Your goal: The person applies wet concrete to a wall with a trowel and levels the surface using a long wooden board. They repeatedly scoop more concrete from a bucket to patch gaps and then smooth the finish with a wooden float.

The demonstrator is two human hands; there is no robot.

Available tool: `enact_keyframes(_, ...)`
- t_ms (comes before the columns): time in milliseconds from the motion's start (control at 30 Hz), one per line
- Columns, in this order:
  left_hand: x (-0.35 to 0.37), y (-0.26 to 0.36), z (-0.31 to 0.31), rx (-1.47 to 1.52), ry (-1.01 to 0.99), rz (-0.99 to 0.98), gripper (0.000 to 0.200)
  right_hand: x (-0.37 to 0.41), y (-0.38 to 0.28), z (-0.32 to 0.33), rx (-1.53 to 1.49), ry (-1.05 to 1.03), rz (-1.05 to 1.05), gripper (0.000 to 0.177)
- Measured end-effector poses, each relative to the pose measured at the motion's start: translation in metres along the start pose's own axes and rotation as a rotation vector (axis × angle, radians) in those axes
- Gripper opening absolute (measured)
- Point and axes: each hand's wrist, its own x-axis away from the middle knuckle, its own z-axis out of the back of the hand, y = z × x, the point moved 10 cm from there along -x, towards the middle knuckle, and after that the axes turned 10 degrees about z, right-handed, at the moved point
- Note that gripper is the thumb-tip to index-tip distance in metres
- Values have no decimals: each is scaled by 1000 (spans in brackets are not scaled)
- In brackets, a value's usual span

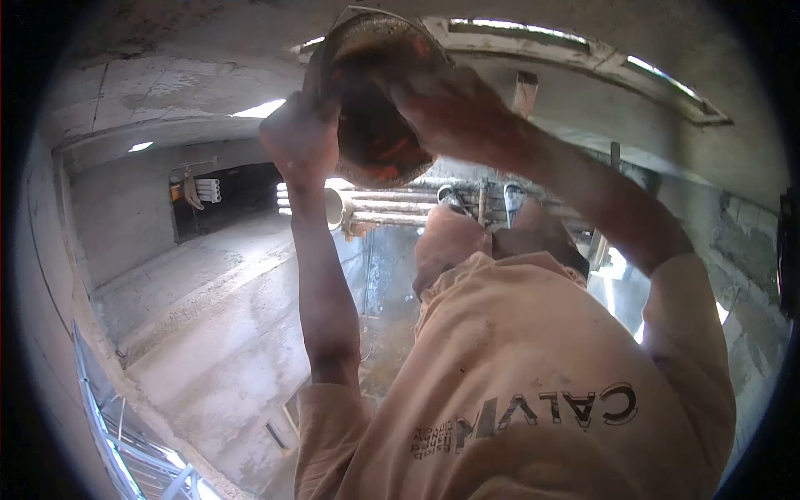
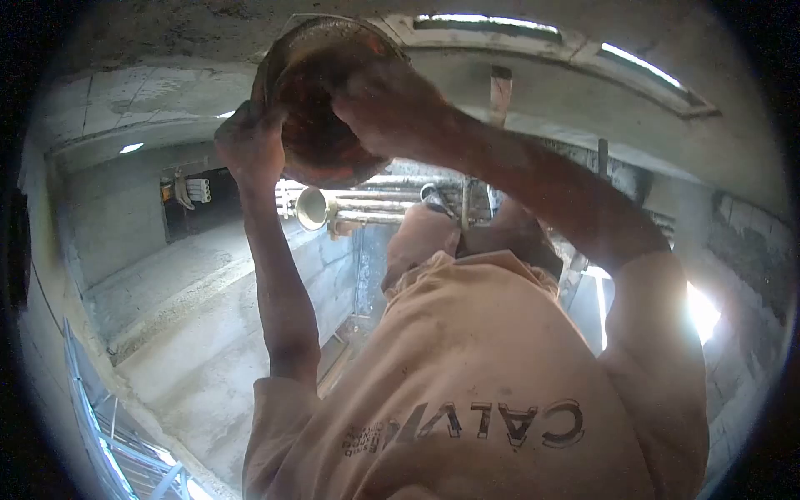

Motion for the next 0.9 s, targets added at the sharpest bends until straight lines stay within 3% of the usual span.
enact_keyframes(67,-9,7,7,56,-6,112,17,-15,15,-4,1,49,40,20)
enact_keyframes(133,-2,8,13,364,-64,502,17,1,21,-37,-34,-76,-98,19)
enact_keyframes(200,-2,4,11,234,28,224,16,15,20,-56,-124,-129,-97,15)
enact_keyframes(267,1,8,5,232,18,130,14,4,27,-40,-199,-294,-295,18)
enact_keyframes(300,1,9,7,298,0,193,13,2,33,-37,-232,-380,-387,21)
enact_keyframes(400,6,-4,4,472,-15,365,7,-5,13,-35,50,-58,-144,15)
enact_keyframes(500,4,-23,-3,715,-12,428,6,7,-5,-50,-179,-267,-150,17)
enact_keyframes(533,7,-28,-8,810,-20,446,7,4,-4,-44,-160,-237,-123,21)
enact_keyframes(633,5,-11,-2,438,-22,257,9,-5,15,-31,-2,30,-145,19)
enact_keyframes(733,4,-15,-8,496,-32,419,11,-2,25,-50,-211,-293,-238,14)
enact_keyframes(833,12,-16,-8,440,19,496,10,-4,43,-11,-90,-366,-313,18)
enact_keyframes(900,24,-29,-12,506,89,630,10,17,57,-24,-226,-459,-412,21)
